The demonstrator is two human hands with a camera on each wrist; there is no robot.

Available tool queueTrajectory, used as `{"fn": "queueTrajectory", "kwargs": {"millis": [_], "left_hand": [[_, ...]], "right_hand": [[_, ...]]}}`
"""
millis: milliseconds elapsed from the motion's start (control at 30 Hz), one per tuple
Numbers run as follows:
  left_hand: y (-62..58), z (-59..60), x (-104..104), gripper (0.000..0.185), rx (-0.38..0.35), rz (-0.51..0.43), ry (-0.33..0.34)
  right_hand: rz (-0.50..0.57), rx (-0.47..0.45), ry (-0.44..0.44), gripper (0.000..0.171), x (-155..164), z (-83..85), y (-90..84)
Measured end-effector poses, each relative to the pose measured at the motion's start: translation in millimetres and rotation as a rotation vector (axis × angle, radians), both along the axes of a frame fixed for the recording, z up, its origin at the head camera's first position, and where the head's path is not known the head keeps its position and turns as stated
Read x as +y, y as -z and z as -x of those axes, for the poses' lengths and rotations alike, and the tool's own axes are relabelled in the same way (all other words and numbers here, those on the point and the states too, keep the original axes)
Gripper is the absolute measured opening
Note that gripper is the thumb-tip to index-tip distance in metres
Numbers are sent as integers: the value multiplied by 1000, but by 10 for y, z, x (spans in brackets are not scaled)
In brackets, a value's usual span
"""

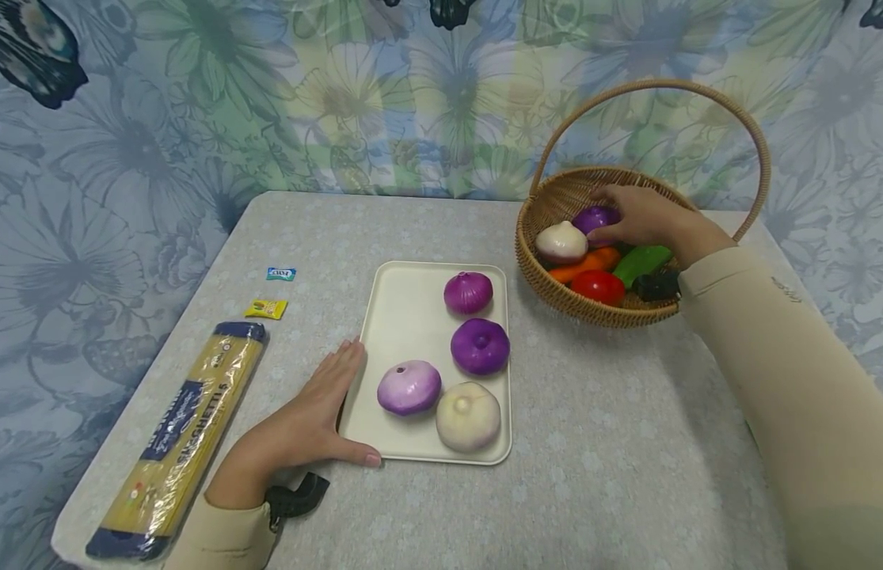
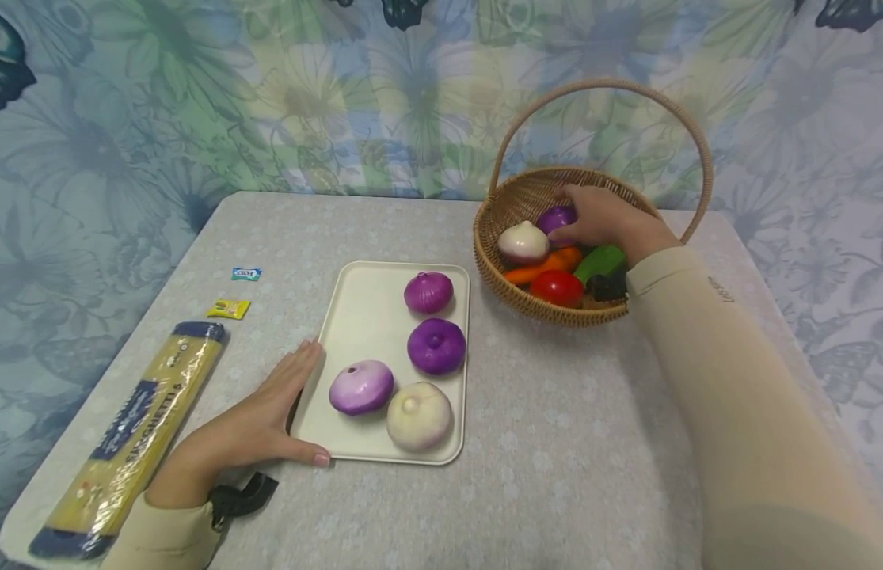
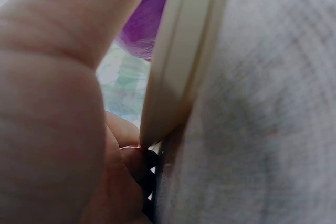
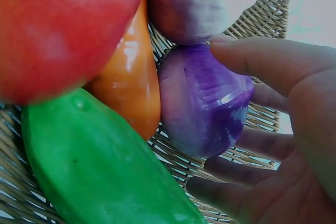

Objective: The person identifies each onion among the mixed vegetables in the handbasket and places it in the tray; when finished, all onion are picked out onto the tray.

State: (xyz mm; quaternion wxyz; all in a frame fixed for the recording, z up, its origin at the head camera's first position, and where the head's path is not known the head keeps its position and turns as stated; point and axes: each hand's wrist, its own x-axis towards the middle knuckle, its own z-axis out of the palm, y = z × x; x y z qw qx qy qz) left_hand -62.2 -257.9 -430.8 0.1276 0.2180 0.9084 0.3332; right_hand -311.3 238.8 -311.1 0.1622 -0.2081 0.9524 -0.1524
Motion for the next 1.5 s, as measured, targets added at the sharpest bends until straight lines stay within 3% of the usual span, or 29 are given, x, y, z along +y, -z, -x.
{"fn": "queueTrajectory", "kwargs": {"millis": [1133,1500], "left_hand": [[10,-5,-1,158,-5,18,-7],[18,-14,-6,156,12,-3,1]], "right_hand": [[-30,32,-11,68,31,17,87],[-23,39,-25,68,18,-16,38]]}}
